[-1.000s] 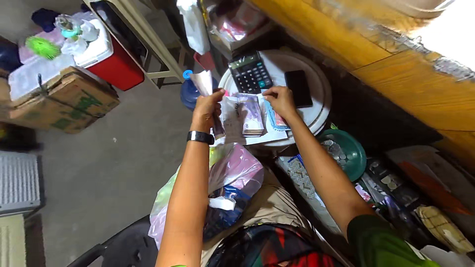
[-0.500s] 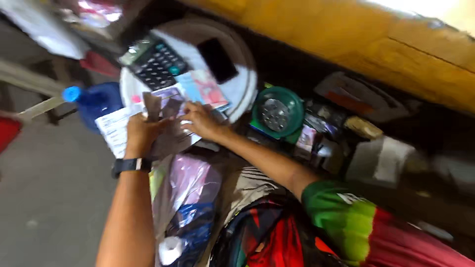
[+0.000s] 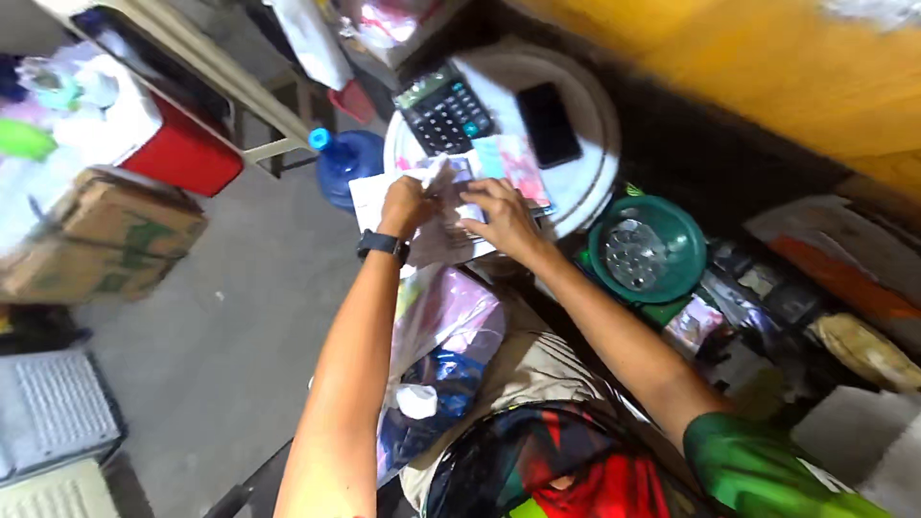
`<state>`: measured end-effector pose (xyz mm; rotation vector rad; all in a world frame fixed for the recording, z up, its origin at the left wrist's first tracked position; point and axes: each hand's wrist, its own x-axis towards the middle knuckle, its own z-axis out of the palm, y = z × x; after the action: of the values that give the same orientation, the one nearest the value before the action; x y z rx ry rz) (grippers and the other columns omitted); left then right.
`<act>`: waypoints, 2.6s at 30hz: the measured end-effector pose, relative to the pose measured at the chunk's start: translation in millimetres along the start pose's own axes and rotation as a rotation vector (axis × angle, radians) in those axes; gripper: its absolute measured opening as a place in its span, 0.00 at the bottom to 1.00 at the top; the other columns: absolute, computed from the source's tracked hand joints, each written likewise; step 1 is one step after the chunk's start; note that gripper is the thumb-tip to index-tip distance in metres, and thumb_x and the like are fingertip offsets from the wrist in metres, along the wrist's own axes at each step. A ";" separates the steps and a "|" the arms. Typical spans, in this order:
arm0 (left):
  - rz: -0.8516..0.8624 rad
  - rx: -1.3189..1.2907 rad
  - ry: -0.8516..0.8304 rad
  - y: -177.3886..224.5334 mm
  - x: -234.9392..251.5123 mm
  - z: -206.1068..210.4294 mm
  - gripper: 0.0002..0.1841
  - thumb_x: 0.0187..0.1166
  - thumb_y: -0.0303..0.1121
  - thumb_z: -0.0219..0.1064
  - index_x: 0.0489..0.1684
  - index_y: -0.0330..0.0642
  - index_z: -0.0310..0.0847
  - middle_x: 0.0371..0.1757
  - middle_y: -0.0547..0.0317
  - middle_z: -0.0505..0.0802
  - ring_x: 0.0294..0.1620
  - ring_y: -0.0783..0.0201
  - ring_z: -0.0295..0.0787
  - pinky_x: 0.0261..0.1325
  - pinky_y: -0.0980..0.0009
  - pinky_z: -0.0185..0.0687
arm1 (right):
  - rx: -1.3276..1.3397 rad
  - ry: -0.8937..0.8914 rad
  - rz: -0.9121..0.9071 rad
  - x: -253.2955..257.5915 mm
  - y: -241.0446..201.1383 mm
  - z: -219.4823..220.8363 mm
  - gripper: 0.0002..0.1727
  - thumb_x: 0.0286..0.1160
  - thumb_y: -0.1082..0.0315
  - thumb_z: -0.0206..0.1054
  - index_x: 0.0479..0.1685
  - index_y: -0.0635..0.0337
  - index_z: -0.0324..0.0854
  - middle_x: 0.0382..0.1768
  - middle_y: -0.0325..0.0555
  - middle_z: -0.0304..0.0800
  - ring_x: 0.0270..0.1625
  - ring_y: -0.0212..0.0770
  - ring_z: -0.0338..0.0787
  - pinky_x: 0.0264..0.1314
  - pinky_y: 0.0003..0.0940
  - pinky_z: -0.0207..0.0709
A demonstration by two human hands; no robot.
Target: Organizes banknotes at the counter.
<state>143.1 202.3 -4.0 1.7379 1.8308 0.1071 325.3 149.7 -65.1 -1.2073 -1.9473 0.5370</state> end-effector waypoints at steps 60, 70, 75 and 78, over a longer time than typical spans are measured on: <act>0.072 -0.045 0.050 -2.9 32.6 23.5 0.33 0.83 0.34 0.66 0.90 0.43 0.62 0.87 0.24 0.64 0.82 0.26 0.68 0.73 0.29 0.70 | 0.460 0.205 0.284 -22.0 -56.0 -122.6 0.09 0.78 0.75 0.69 0.53 0.65 0.81 0.42 0.39 0.92 0.37 0.27 0.93 0.42 0.26 0.91; -0.066 -1.263 -0.063 25.4 -42.2 -40.5 0.21 0.96 0.35 0.39 0.77 0.33 0.68 0.55 0.44 0.93 0.49 0.56 0.94 0.52 0.60 0.89 | 0.449 0.497 0.016 -5.4 -59.3 -77.1 0.15 0.86 0.74 0.59 0.62 0.77 0.81 0.53 0.52 0.91 0.52 0.31 0.92 0.61 0.30 0.86; 0.027 -1.532 -0.012 31.8 -67.2 -11.5 0.30 0.94 0.57 0.32 0.65 0.46 0.75 0.43 0.57 0.92 0.41 0.64 0.90 0.44 0.64 0.89 | -0.039 0.251 -0.409 8.6 -65.3 -36.2 0.20 0.68 0.84 0.58 0.53 0.65 0.93 0.60 0.56 0.94 0.67 0.60 0.91 0.75 0.65 0.75; 0.152 -1.529 -0.051 18.5 -76.3 -8.0 0.47 0.77 0.78 0.22 0.82 0.59 0.66 0.59 0.59 0.91 0.55 0.64 0.90 0.53 0.62 0.89 | -0.045 0.144 -0.418 -0.5 -61.1 -29.0 0.20 0.67 0.84 0.58 0.47 0.61 0.95 0.57 0.51 0.96 0.68 0.59 0.90 0.75 0.72 0.69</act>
<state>152.3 136.6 38.8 0.6954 0.9340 1.1481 313.9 119.8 -5.5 -0.8044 -2.0183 0.1844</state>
